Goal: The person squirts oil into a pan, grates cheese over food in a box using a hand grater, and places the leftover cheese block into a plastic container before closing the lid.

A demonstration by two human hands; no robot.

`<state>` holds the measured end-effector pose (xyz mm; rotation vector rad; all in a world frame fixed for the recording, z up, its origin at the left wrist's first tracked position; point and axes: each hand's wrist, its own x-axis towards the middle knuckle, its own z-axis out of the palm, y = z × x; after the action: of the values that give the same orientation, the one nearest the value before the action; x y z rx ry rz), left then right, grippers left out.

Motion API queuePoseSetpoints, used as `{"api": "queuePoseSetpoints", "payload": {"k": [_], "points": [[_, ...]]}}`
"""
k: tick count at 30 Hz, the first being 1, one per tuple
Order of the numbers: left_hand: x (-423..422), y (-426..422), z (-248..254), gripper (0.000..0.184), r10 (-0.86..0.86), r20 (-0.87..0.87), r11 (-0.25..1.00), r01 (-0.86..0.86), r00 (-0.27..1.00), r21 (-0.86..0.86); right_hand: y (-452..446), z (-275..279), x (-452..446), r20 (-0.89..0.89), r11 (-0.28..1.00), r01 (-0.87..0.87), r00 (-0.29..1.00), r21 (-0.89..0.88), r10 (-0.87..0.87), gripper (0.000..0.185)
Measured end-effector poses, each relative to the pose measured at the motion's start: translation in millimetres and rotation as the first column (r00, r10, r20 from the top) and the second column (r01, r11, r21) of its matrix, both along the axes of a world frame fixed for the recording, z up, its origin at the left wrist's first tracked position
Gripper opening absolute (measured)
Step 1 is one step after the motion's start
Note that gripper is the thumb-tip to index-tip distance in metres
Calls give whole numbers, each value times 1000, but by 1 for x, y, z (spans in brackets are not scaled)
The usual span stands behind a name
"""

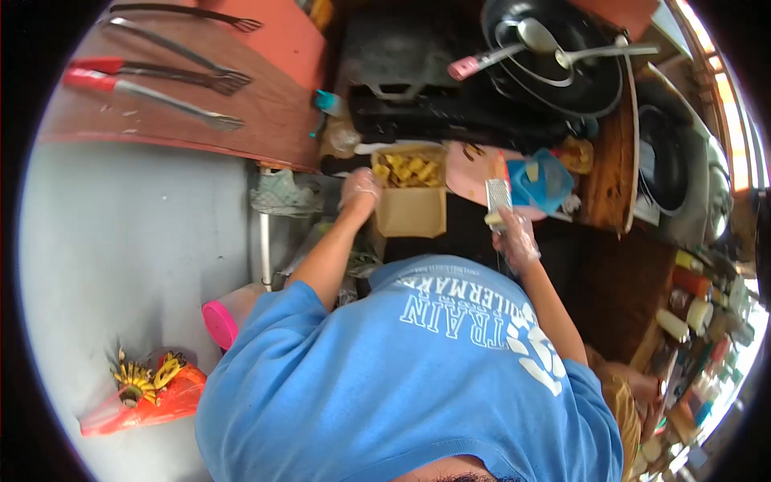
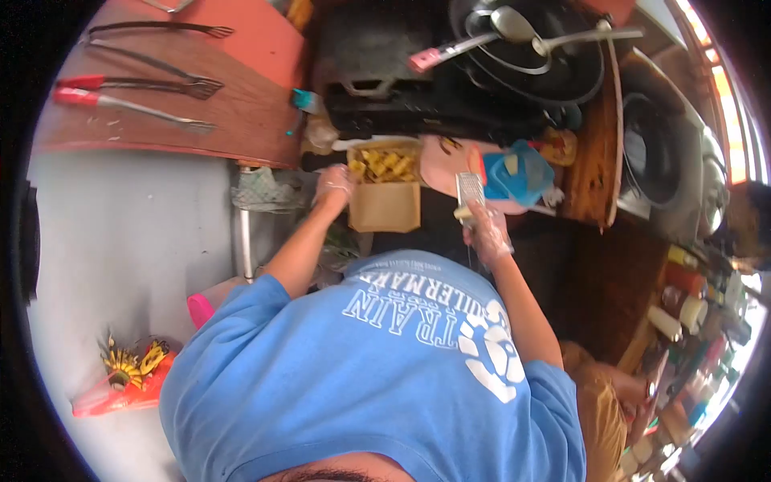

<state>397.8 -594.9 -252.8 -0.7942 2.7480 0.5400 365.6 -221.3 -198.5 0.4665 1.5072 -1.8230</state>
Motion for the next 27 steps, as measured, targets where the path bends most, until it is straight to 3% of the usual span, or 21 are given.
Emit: {"api": "queuePoseSetpoints", "payload": {"k": [1, 2, 3, 4, 5, 6, 7, 8, 10, 11, 16, 18, 19, 21, 22, 24, 25, 27], "points": [[-4, -3, 3, 18, -59, 79, 994, 66, 995, -91, -3, -6, -4, -26, 999, -42, 999, 9, 42, 41], [-4, -1, 36, 21, -87, -34, 990, 82, 996, -117, -7, -8, -6, -76, 999, -41, 996, 14, 42, 44], [-10, -7, 60, 36, -108, -55, 987, 101, 993, -123, -9, -1, -7, -53, 998, -38, 998, 52, 41, 45], [-22, 6, 152, 37, -97, 4, 981, 96, 995, -168, -8, 0, -10, -36, 997, -45, 998, 62, 48, 45], [-19, -10, 200, 32, -299, -250, 939, 237, 921, -249, -5, -5, -12, -29, 999, -48, 998, 11, 48, 43], [-22, -28, 255, 26, -596, -271, 752, 406, 756, -520, -5, 2, -14, -11, 1000, -22, 1000, -22, 22, 39], [-24, -40, 308, 23, -712, -195, 543, 352, 675, -762, -4, 2, -16, -3, 998, -20, 1000, -62, 20, 37], [-19, -45, 370, 22, -734, -60, 406, 367, 677, -837, -3, 2, -17, 3, 995, -16, 1000, -98, 16, 35], [-11, -66, 448, 25, -767, 32, 213, 302, 641, -929, -2, 5, -22, -47, 992, -56, 998, -111, 51, 36], [-13, -74, 471, 25, -691, 110, 182, 319, 714, -930, -1, 7, -26, -75, 991, -75, 995, -114, 66, 38], [-36, -113, 513, 26, -396, 344, 30, 386, 852, -922, 7, 22, -33, -172, 980, -181, 971, -86, 164, 39], [-50, -116, 522, 25, -181, 624, 135, 647, 761, -750, 9, 24, -33, -132, 983, -160, 980, -87, 148, 38], [-53, -121, 522, 25, -176, 619, 131, 642, 765, -756, 11, 24, -33, -112, 985, -154, 983, -74, 145, 37], [-55, -129, 523, 13, -251, 608, -11, 626, 753, -780, 17, 29, -32, -104, 980, -178, 980, -90, 169, 37], [-57, -131, 527, 13, -252, 604, -14, 621, 756, -783, 20, 32, -33, -88, 974, -204, 977, -101, 195, 37], [-59, -133, 533, 10, -345, 602, -141, 595, 720, -792, 24, 35, -36, -64, 973, -198, 980, -119, 191, 34], [-60, -118, 539, 10, -347, 600, -139, 593, 721, -793, 26, 36, -37, -72, 972, -212, 976, -101, 205, 34], [-61, -88, 551, 12, -196, 576, 82, 598, 794, -797, 30, 39, -39, -77, 972, -224, 973, -75, 218, 34]]}}
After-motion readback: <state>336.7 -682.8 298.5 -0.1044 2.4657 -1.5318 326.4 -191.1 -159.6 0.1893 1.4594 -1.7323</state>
